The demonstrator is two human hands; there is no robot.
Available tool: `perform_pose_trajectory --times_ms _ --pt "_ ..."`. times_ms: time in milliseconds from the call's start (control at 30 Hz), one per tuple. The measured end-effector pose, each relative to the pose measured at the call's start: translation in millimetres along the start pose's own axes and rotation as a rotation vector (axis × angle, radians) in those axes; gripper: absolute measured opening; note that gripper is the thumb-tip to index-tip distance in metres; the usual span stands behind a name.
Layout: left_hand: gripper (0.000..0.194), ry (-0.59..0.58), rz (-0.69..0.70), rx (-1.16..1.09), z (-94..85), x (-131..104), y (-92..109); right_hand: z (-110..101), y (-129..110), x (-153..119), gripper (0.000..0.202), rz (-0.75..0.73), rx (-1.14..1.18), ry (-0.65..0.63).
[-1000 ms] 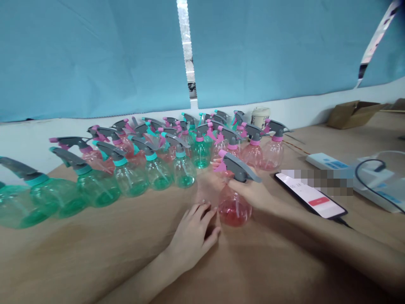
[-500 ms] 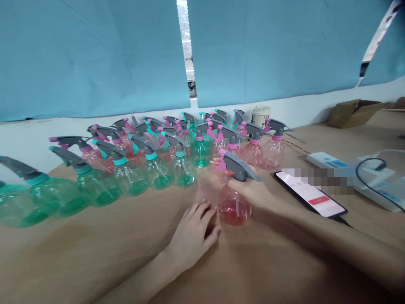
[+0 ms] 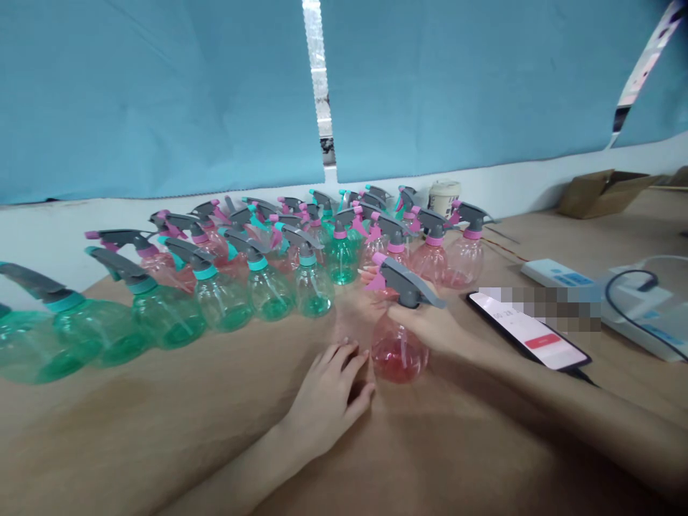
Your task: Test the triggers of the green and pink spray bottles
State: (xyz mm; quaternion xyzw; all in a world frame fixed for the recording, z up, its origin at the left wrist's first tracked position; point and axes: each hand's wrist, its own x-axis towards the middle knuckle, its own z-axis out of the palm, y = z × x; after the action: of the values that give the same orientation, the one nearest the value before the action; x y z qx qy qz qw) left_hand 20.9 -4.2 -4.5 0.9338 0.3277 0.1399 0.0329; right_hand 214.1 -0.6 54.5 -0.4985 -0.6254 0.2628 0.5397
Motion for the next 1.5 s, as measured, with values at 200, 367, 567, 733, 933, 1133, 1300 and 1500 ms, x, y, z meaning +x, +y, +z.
perform_pose_trajectory --times_ms 200,367,567,733,933,1133,1300,1500 --pt "0.037 0.005 -0.001 -0.008 -0.1 -1.0 0.9 -1.4 0.1 0.7 0.027 -0.053 0.012 -0.016" --pt "0.037 0.008 0.002 -0.009 0.8 -1.5 0.6 -1.5 -2.7 1.0 0.031 -0.02 -0.023 -0.004" --pt "0.037 0.002 0.003 -0.002 2.4 -1.3 -0.8 -1.8 -3.2 0.8 0.018 0.028 -0.041 -0.007" --pt "0.037 0.021 0.011 0.005 2.9 -0.9 -0.7 -2.3 -4.2 1.2 0.009 0.083 -0.054 0.011" --pt "0.037 0.017 0.007 0.014 1.8 -1.2 -1.5 -3.4 -8.1 2.1 0.014 -0.027 -0.038 -0.023" --pt "0.038 -0.001 -0.003 0.015 -0.4 -0.4 0.7 -4.1 -6.9 2.1 0.01 -0.042 -0.055 -0.022" --pt "0.037 0.006 0.003 0.012 -0.1 -0.2 0.6 -3.7 1.7 2.2 0.008 0.013 -0.064 0.001" --pt "0.036 0.011 0.01 0.007 2.3 -0.1 -1.9 -3.5 7.3 0.3 0.021 0.004 -0.074 0.038"
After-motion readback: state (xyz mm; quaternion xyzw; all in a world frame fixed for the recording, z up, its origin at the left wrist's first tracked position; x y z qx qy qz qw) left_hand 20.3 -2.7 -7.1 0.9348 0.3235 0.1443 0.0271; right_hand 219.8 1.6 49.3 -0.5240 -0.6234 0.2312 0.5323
